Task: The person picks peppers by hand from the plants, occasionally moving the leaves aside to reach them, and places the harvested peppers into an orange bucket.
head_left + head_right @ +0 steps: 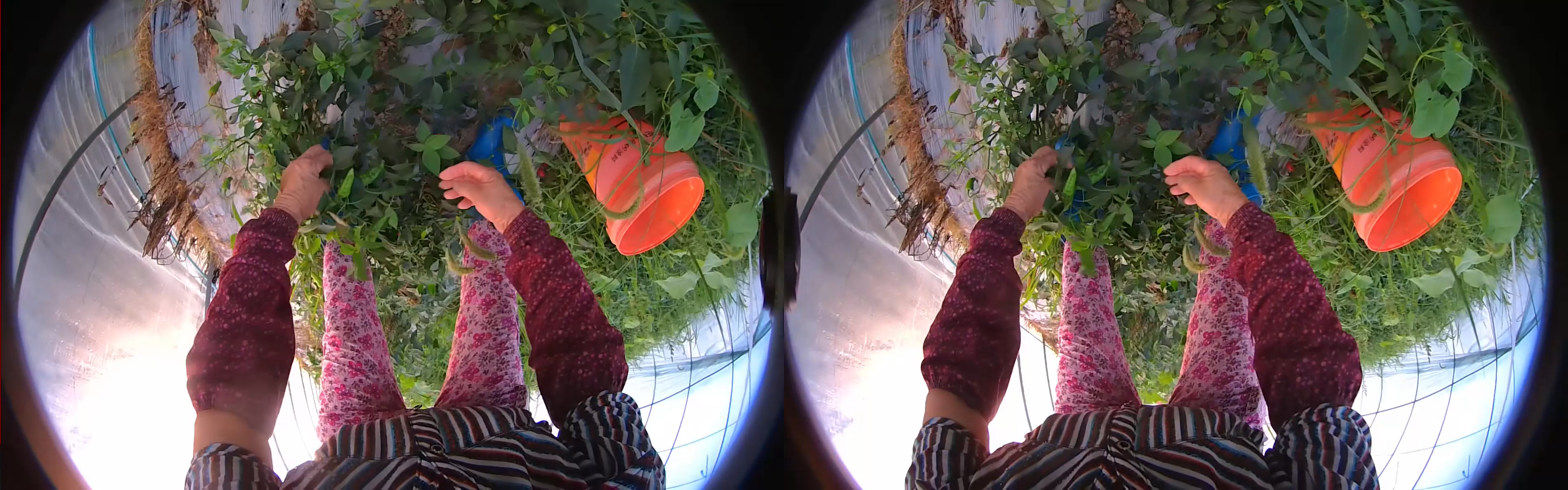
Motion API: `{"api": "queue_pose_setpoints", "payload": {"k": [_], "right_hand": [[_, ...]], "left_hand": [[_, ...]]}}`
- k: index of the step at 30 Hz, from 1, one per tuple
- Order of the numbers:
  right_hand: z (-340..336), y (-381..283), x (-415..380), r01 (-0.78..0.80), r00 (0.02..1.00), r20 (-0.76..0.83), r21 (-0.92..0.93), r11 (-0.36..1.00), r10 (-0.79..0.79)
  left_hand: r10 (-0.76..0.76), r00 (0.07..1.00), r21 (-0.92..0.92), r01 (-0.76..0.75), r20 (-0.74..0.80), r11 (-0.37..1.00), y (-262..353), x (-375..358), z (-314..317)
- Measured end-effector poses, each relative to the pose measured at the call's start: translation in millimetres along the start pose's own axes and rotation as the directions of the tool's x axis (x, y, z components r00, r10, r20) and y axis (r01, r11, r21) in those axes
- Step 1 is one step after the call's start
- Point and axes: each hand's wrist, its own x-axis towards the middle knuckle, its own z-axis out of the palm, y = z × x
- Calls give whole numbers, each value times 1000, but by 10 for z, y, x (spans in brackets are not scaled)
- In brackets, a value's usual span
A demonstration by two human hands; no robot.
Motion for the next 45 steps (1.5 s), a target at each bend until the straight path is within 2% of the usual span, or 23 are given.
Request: {"api": "queue_pose_setpoints", "payload": {"k": [1, 2, 4, 6, 8, 11, 12, 14, 16, 18, 20, 22, 25, 29, 31, 32, 34, 36, 38, 40, 42, 43, 45], "right_hand": [[-3, 34, 29, 21, 1000, -22, -43, 999, -22], [13, 75, 77, 19, 1000, -17, -37, 999, -20], [132, 89, 145, 126, 992, -13, -78, 989, -128], [316, 74, 235, 167, 986, -2, -96, 981, -168], [568, 20, 327, 506, 837, 27, -417, 755, -546], [985, -40, 546, 670, 630, 129, -588, 452, -766], [1116, -20, 648, 690, 547, 149, -637, 344, -823], [1297, 26, 742, 616, 575, 169, -733, 288, -801], [1347, -42, 698, 390, 723, 214, -912, 132, -657], [1373, -51, 676, 378, 743, 207, -915, 144, -637], [1415, 35, 655, 307, 943, 105, -640, 704, -316], [1406, 56, 537, 339, 930, 81, -569, 749, -360], [1409, 54, 459, 118, 990, 96, -124, 985, -107], [1376, 96, 347, -58, 944, 324, -40, 997, 68], [1342, 15, 98, -190, 902, 393, -8, 982, 178], [1280, 72, 106, -191, 903, 391, -11, 982, 180], [1145, 238, 107, 7, 966, 256, -90, 996, 16], [877, 218, 170, -30, 964, 241, -324, 946, 113], [618, 164, 278, 42, 995, 101, -576, 817, 21], [439, 23, 464, 66, 989, -68, -603, 795, -135], [399, -124, 750, 212, 905, -136, -679, 703, -403], [442, -151, 912, 216, 907, -130, -673, 707, -401], [559, -205, 1228, 278, 843, -23, -836, 473, -537]], "left_hand": [[-69, 998, -163, 70, 14, 984, -94, -43, 39], [-74, 997, -159, 76, 19, 984, -200, -81, 61], [-219, 971, -494, 237, 95, 836, -243, -148, 66], [-170, 983, -430, 184, 72, 884, -248, -194, 41], [-115, 992, -362, 125, 47, 924, -222, -199, 16], [-61, 998, -335, 63, 19, 940, -195, -165, 53], [-61, 998, -355, 65, 23, 933, -186, -150, 80], [-61, 998, -374, 66, 26, 925, -185, -157, 90], [-68, 996, -389, 88, 63, 917, -188, -142, 97], [-56, 996, -434, 77, 62, 898, -277, -101, 142], [-48, 997, -480, 75, 68, 874, -333, -132, 202], [135, 988, 58, -139, 79, 989, 11, -172, 81], [153, 980, 103, -167, 126, 981, -28, -119, 185], [157, 979, 220, -182, 128, 958, 17, -128, 171], [146, 982, 182, -166, 121, 969, 10, -167, 166], [130, 985, 148, -147, 115, 978, -7, -177, 151], [151, 983, 129, -163, 100, 978, -54, -210, 110], [174, 981, 114, -183, 83, 976, -123, -240, 44], [177, 980, 66, -184, 94, 981, -204, -298, -56], [184, 979, 72, -191, 89, 979, -317, -344, -100], [184, 980, 106, -192, 82, 976, -475, -377, -87], [213, 976, 122, -218, 56, 968, -476, -385, -94], [205, 977, 84, -209, 57, 974, -463, -381, -86]]}}
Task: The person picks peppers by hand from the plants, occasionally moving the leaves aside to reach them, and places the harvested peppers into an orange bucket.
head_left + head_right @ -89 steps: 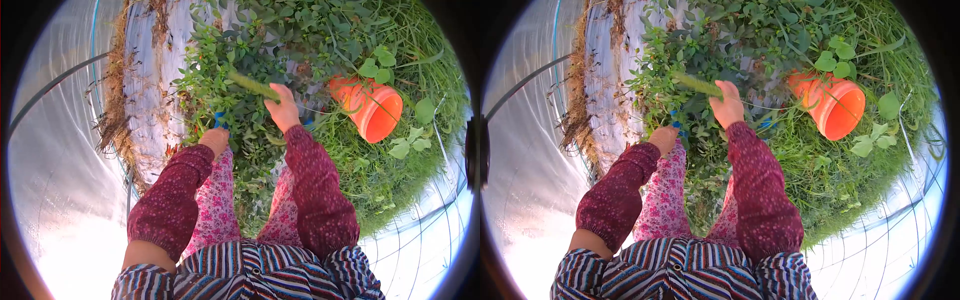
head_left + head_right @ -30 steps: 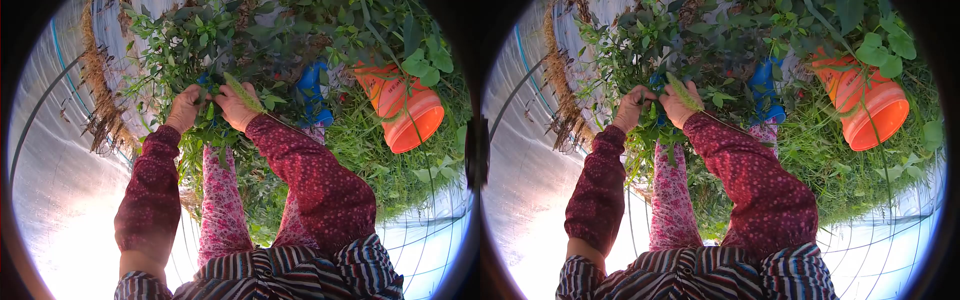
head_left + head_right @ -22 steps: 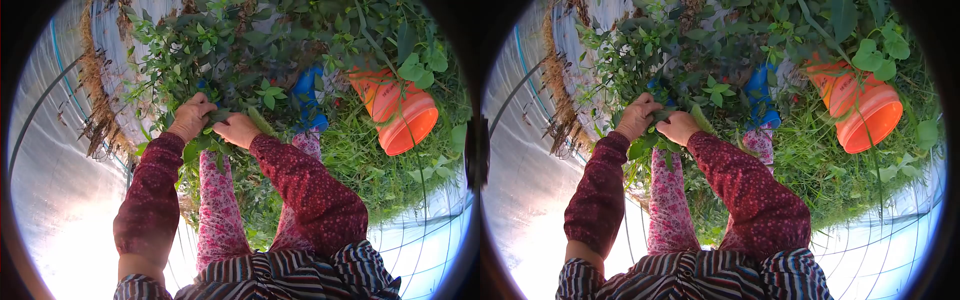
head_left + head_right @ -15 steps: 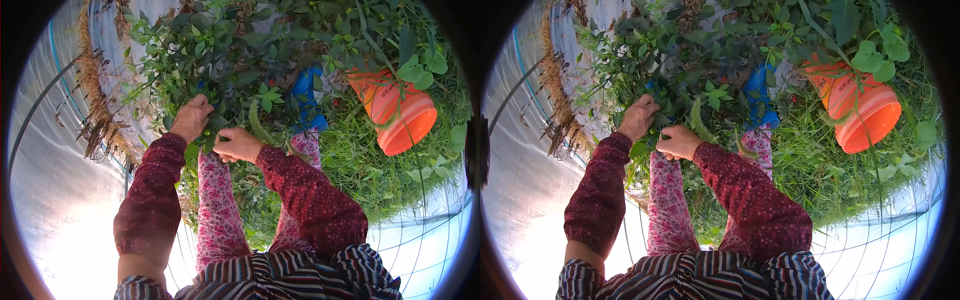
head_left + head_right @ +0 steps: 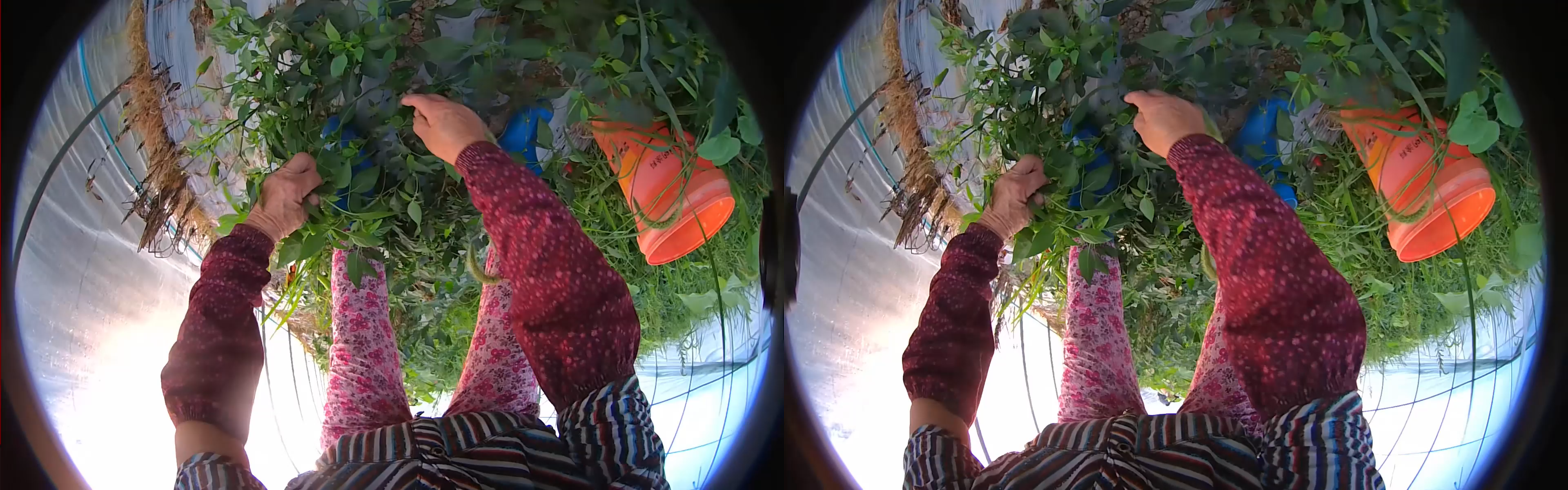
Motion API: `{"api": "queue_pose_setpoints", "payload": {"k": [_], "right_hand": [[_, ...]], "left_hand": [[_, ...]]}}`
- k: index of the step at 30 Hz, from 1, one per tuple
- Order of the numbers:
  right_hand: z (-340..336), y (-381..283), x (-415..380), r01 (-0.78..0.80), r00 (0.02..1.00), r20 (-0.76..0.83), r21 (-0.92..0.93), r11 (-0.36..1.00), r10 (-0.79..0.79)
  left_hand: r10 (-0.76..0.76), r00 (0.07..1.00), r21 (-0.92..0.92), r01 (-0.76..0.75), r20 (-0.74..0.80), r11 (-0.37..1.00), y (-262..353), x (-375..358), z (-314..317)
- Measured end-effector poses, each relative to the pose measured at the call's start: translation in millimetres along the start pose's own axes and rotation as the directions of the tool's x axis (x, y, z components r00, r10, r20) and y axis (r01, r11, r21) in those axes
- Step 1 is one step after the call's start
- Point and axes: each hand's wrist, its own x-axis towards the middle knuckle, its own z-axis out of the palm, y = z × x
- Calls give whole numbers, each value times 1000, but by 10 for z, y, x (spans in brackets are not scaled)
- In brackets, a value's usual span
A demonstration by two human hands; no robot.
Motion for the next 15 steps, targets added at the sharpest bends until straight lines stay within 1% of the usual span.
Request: {"api": "queue_pose_setpoints", "payload": {"k": [1, 3, 4, 5, 7, 8, 10, 11, 13, 15], "right_hand": [[60, -28, 127, 1, 1000, 5, 5, 1000, -1], [172, -63, 300, 92, 963, 269, -262, 961, -19], [206, -70, 340, 119, 936, 351, -271, 955, -17], [220, -69, 352, 115, 935, 354, -266, 957, -14], [255, -49, 356, 185, 873, 486, -248, 951, -43], [259, -52, 339, 185, 872, 488, -253, 950, -40], [256, -51, 246, 71, 813, 574, -258, 964, 93], [252, -44, 168, 67, 814, 572, -265, 962, 101], [276, -26, 19, 115, 887, 462, -234, 965, 6], [261, -89, -83, 123, 903, 430, -275, 954, 8]], "left_hand": [[0, 1000, -44, 0, 0, 999, 1, 4, 15], [11, 1000, -38, -11, -8, 999, 5, 10, 47], [29, 999, -31, -30, -25, 999, -5, 5, 70], [27, 999, -33, -28, -17, 999, -30, -8, 98], [-143, 990, -296, 139, 6, 945, -44, -28, 135], [-143, 990, -301, 137, 4, 944, -46, -34, 125], [-8, 1000, -90, 7, -11, 996, 20, -11, 54], [-2, 1000, -95, 0, -14, 995, 16, -18, 65], [-16, 1000, -97, 14, -20, 995, -12, -28, 73], [-7, 999, -67, 4, -33, 998, 31, -24, 67]]}}
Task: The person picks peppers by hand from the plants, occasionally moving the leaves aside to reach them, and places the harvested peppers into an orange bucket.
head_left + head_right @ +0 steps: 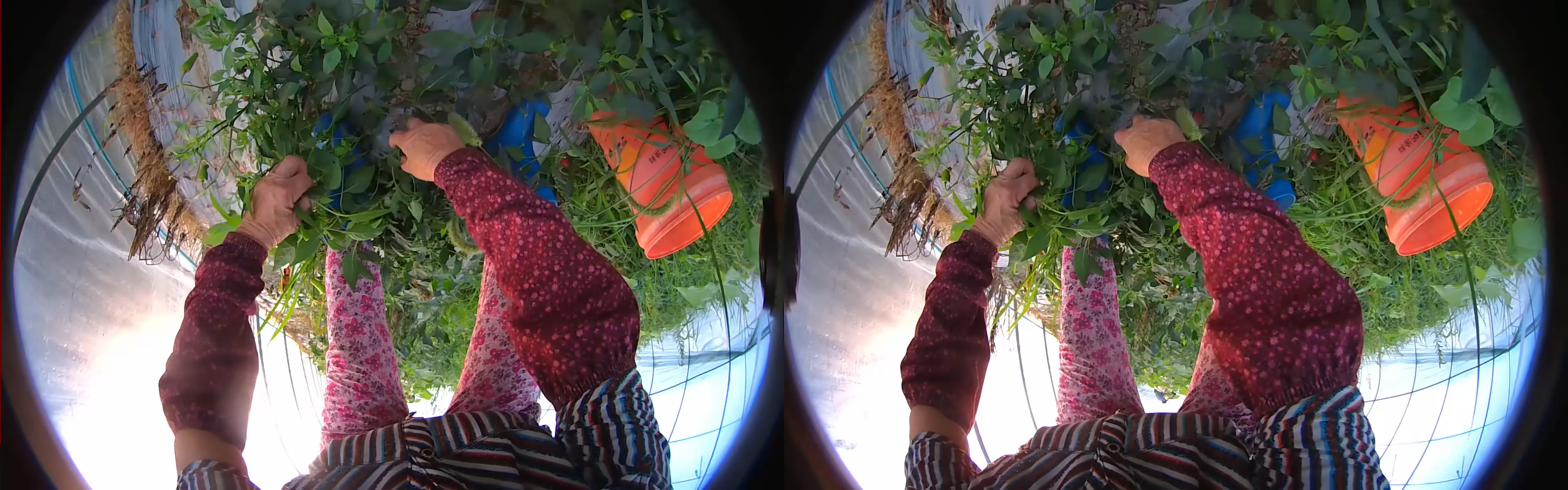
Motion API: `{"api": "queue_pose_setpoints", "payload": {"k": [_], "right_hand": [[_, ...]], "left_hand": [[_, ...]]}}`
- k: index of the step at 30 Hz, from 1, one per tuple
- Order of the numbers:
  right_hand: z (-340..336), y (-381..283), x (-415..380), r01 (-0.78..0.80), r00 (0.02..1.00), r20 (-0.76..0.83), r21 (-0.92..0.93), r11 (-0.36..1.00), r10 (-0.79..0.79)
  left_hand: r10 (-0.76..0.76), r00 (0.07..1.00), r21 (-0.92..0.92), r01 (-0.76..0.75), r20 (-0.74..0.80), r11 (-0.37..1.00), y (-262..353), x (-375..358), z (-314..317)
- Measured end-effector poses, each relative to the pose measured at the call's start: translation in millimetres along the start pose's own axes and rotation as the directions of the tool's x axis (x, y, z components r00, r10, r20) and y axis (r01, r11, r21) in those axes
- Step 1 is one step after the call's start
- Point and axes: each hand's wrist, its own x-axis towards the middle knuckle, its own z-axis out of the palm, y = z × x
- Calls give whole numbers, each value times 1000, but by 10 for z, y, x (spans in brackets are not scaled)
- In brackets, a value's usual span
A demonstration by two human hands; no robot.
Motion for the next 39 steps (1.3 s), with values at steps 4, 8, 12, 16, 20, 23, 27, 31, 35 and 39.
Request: {"api": "queue_pose_setpoints", "payload": {"k": [4, 8, 12, 16, 20, 23, 27, 31, 35, 39], "right_hand": [[-206, -143, -328, -174, 984, -35, 33, 984, 176], [-3, -79, -514, -306, 952, 130, 433, 848, 277], [285, -109, -618, -281, 956, 94, 579, 765, 279], [424, -166, -583, -243, 954, 86, 786, 569, 288], [524, -168, -511, -225, 948, 91, 870, 440, 305], [441, -254, -599, -156, 959, 86, 956, 248, 271], [531, -292, -600, -249, 946, 179, 936, 248, 271], [196, -393, -846, -173, 985, 171, 981, 86, 30], [99, 91, -757, -115, 963, 116, 993, -18, 241], [23, 522, -287, -235, 903, 83, 917, 323, 421]], "left_hand": [[16, 1000, 43, -16, -4, 999, -49, 38, 121], [12, 1000, 121, -12, 4, 993, 129, 126, 202], [-18, 989, 424, -48, 149, 905, 356, 331, 340], [-32, 937, 540, -173, 349, 824, 510, 681, 526], [-48, 891, 491, -202, 451, 848, 523, 963, 603], [-62, 843, 480, -242, 534, 843, 516, 1025, 602], [-5, 859, 471, -277, 513, 838, 392, 993, 655], [28, 903, 415, -225, 429, 882, 406, 956, 643], [47, 921, 402, -215, 387, 890, 368, 885, 670], [90, 927, 456, -263, 365, 850, 351, 867, 724]]}}
